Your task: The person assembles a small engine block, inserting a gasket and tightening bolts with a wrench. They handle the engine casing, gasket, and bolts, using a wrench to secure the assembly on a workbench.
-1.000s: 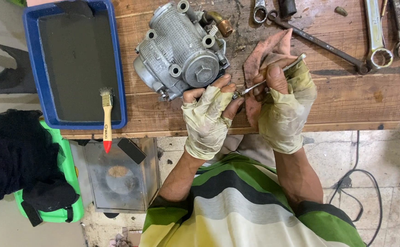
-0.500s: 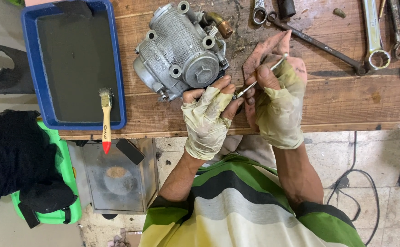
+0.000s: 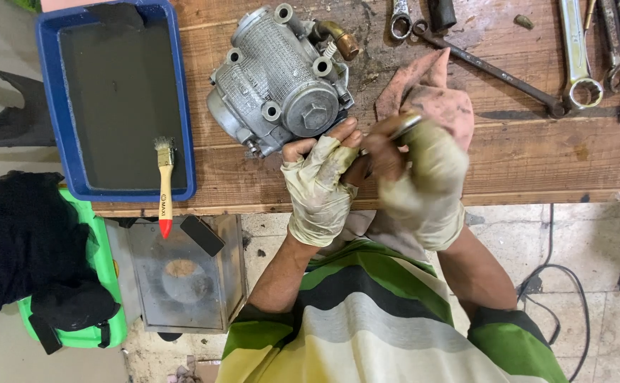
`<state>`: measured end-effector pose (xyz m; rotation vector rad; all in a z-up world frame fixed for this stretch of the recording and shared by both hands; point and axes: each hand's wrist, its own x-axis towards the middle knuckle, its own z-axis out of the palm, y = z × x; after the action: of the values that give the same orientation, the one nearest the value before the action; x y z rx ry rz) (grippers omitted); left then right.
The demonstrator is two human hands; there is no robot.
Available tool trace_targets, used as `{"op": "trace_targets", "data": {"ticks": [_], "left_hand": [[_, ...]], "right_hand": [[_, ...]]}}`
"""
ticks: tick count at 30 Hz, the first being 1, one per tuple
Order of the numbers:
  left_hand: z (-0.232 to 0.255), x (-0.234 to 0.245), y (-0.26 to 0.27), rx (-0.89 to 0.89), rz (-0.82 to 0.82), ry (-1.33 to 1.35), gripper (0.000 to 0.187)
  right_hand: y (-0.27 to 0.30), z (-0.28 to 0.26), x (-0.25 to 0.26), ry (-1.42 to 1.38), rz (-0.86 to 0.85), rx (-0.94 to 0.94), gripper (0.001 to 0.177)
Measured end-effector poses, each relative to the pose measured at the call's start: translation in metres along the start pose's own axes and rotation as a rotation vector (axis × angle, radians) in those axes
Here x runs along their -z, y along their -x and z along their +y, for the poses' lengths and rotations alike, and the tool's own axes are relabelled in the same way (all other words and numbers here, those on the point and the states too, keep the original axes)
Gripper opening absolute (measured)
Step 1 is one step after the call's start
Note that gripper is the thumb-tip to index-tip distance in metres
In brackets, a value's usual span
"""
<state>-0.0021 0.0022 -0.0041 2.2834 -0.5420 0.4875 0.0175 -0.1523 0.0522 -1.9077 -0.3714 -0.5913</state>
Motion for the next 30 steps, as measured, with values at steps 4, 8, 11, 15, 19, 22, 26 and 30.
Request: {"op": "trace_targets", "data": {"ticks": [4,8,11,15,19,22,26,30], "left_hand": [[0.002,-0.003,-0.008,-0.033,0.161,0.073,0.023],[-0.003,-0.01,-0.001,0.111,0.172,0.52,0.031],[-0.007,-0.011,-0.003,0.001,0.208,0.121,0.033],[-0.005,-0.011,-0.007,-0.025,0.246,0.131,0.037],[-0.007,-0.011,-0.008,-0.042,0.239,0.104,0.039],[-0.007,-0.01,-0.01,-0.045,0.254,0.114,0.038],[-0.005,-0.009,-0.011,-0.044,0.263,0.142,0.037],[-0.005,-0.011,-0.012,-0.051,0.282,0.147,0.036]], "right_hand": [[-0.009,-0.018,0.003,0.158,-0.168,0.188,0.01],[-0.008,-0.021,0.017,0.307,-0.29,0.332,0.019],[0.0,-0.004,0.022,0.048,0.026,0.009,0.02],[0.02,0.03,0.006,-0.639,0.44,-0.51,0.023],[0.023,0.015,-0.004,-0.682,0.448,-0.634,0.02],[0.017,0.003,-0.011,-0.788,0.5,-0.733,0.016],[0.023,0.002,-0.018,-0.865,0.528,-0.792,0.013],[0.013,-0.002,-0.017,-0.761,0.488,-0.777,0.011]]}}
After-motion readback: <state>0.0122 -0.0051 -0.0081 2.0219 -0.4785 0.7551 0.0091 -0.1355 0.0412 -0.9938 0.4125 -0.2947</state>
